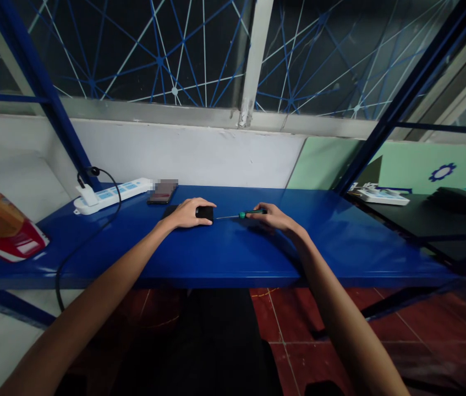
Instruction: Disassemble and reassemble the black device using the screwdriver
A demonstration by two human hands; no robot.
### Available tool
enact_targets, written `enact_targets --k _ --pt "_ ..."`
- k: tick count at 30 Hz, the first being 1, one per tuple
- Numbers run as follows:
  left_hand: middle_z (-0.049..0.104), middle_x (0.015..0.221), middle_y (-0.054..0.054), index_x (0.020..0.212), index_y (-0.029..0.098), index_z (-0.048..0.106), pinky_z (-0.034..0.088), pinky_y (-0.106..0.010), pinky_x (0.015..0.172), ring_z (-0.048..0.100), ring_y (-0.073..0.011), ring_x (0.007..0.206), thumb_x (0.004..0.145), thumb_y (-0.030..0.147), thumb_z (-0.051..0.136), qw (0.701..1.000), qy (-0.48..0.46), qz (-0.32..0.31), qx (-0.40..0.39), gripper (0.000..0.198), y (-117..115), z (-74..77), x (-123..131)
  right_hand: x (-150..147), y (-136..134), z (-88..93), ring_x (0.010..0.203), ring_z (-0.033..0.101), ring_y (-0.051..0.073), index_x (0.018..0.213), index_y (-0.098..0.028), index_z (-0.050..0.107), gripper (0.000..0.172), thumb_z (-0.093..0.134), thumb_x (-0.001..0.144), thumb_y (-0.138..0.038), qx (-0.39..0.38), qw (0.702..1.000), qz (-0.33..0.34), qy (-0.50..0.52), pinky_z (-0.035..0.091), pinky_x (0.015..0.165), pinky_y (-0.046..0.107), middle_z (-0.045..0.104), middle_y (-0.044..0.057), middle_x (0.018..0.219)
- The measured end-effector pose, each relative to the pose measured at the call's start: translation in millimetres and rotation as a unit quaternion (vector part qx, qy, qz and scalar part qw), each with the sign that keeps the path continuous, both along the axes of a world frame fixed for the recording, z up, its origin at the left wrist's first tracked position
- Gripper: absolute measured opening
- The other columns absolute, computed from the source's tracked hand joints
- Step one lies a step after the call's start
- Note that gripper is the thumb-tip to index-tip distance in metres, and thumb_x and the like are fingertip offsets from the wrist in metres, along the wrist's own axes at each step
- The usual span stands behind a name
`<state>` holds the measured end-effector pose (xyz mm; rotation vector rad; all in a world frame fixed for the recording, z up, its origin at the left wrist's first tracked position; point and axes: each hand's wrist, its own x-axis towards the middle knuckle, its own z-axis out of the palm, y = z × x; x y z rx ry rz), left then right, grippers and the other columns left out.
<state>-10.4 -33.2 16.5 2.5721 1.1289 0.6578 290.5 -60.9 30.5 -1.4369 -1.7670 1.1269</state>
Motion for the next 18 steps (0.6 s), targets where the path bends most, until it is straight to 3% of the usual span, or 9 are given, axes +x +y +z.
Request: enact_targets --k 3,7,9,14,18 --pt "0.059 0.128 -0.007 0.125 0.029 0.059 0.044 -0.040 0.093 0.054 -0.0294 0.115 0.076 0.054 0.066 1.000 0.017 0.005 -0.003 0.055 0.2 -0.1 -0.2 0.0 -0.2 1.5 0.038 0.040 0.009 0.073 -0.019 0.053 0.044 0.070 0.071 -0.060 -0.011 0.999 0.027 -0.033 0.028 0.035 0.024 0.047 -0.003 0.048" --pt "0.059 0.129 -0.007 0.125 0.029 0.059 0.044 -0.040 0.092 0.054 -0.0296 0.116 0.076 0.053 0.066 1.000 0.029 0.010 -0.003 0.056 -1.3 0.6 1.5 -2.4 -2.0 4.1 0.040 0.027 0.006 0.054 -0.018 0.049 0.055 0.059 0.075 -0.068 0.009 0.997 0.012 -0.081 0.017 0.038 0.025 0.036 -0.004 0.044" --pt "0.058 0.129 -0.007 0.126 0.029 0.059 0.044 -0.041 0.093 0.054 -0.0295 0.116 0.076 0.053 0.066 1.000 0.029 0.012 -0.004 0.056 -1.6 0.7 1.7 -3.7 -3.6 5.3 0.041 0.026 0.006 0.058 -0.017 0.052 0.055 0.058 0.075 -0.069 0.015 0.997 0.004 -0.075 0.016 0.038 0.025 0.035 -0.004 0.045" --pt "0.058 0.130 -0.007 0.127 0.029 0.057 0.045 -0.039 0.092 0.053 -0.0293 0.117 0.075 0.054 0.066 0.999 0.036 0.015 -0.005 0.059 -1.0 0.3 0.8 -2.7 -6.8 7.4 0.040 0.029 0.007 0.089 -0.020 0.055 0.046 0.071 0.069 -0.058 -0.013 1.000 0.013 -0.010 0.017 0.038 0.023 0.038 -0.008 0.048" --pt "0.058 0.130 -0.007 0.127 0.028 0.058 0.045 -0.039 0.092 0.055 -0.0289 0.115 0.075 0.054 0.066 0.999 0.037 0.013 -0.002 0.058 -0.9 0.4 1.1 0.4 -4.2 5.3 0.040 0.035 0.008 0.086 -0.021 0.052 0.041 0.073 0.070 -0.052 -0.008 0.999 0.033 0.010 0.019 0.038 0.024 0.044 -0.006 0.050"
